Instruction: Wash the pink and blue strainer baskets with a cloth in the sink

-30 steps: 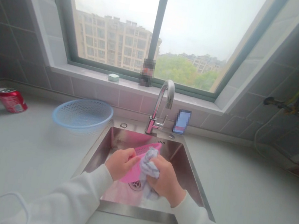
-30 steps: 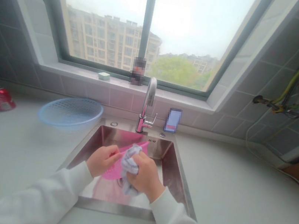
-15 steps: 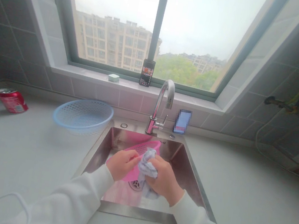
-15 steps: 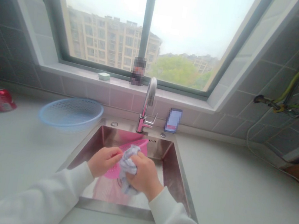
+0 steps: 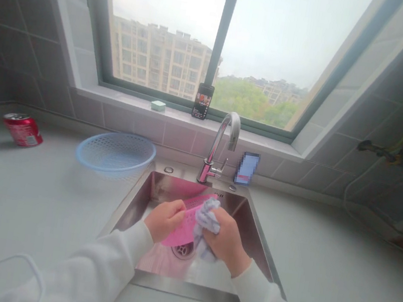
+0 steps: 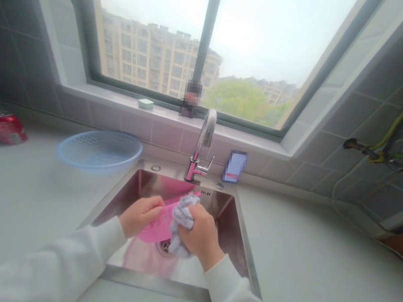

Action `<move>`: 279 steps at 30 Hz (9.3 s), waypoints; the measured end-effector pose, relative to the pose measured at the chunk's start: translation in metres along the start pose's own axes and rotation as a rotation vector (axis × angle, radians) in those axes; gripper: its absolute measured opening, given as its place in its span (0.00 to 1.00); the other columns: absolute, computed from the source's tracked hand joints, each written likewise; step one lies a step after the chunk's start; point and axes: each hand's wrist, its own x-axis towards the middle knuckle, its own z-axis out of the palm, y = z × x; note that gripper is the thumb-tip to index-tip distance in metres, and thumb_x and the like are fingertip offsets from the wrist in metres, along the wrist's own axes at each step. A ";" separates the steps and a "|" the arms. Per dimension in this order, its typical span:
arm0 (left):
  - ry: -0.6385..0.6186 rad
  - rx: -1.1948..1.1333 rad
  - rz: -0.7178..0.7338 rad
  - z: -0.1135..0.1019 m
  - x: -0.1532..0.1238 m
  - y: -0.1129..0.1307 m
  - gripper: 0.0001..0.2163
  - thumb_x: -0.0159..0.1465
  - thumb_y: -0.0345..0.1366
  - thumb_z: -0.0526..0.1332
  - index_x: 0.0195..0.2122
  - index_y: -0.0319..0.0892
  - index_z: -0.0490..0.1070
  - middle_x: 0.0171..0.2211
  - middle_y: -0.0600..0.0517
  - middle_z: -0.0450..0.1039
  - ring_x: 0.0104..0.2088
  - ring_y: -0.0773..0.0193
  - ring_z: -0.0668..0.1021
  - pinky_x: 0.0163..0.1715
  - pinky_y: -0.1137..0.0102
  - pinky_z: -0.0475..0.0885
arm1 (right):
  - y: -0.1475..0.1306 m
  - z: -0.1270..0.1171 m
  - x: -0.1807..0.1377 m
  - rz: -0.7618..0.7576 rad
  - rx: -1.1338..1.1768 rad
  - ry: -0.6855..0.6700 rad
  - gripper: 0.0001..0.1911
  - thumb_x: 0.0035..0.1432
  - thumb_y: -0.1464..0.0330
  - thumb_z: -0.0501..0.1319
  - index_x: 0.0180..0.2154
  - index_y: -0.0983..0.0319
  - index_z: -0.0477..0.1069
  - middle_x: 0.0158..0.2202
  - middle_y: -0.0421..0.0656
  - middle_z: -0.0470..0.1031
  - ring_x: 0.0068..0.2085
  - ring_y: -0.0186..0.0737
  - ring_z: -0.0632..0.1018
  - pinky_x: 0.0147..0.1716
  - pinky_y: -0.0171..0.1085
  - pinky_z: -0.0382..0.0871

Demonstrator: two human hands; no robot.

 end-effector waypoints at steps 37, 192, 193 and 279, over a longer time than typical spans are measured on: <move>-0.031 0.029 0.037 -0.001 -0.003 0.004 0.17 0.68 0.47 0.56 0.42 0.43 0.80 0.35 0.49 0.82 0.34 0.57 0.79 0.33 0.69 0.65 | 0.041 -0.024 0.013 0.169 0.076 0.112 0.07 0.50 0.71 0.56 0.30 0.58 0.72 0.31 0.42 0.78 0.35 0.45 0.78 0.39 0.42 0.71; -0.016 0.064 -0.016 0.006 -0.002 0.001 0.19 0.69 0.50 0.46 0.26 0.45 0.58 0.22 0.56 0.64 0.26 0.62 0.69 0.28 0.68 0.53 | 0.018 -0.009 0.005 0.061 -0.077 0.049 0.03 0.49 0.71 0.57 0.26 0.57 0.65 0.28 0.40 0.70 0.30 0.40 0.72 0.31 0.37 0.63; -0.017 0.068 -0.014 0.007 -0.002 0.000 0.19 0.69 0.50 0.46 0.26 0.45 0.58 0.22 0.56 0.64 0.26 0.62 0.69 0.29 0.68 0.54 | 0.010 -0.006 0.001 0.020 -0.066 0.008 0.04 0.49 0.71 0.58 0.25 0.57 0.64 0.28 0.40 0.70 0.30 0.39 0.71 0.31 0.36 0.62; 0.076 -0.100 -0.066 0.000 0.000 -0.004 0.18 0.62 0.51 0.59 0.36 0.41 0.78 0.31 0.49 0.80 0.32 0.57 0.78 0.33 0.68 0.69 | 0.052 -0.019 0.012 0.208 -0.071 0.142 0.06 0.51 0.69 0.58 0.33 0.57 0.73 0.35 0.42 0.78 0.37 0.45 0.77 0.42 0.43 0.70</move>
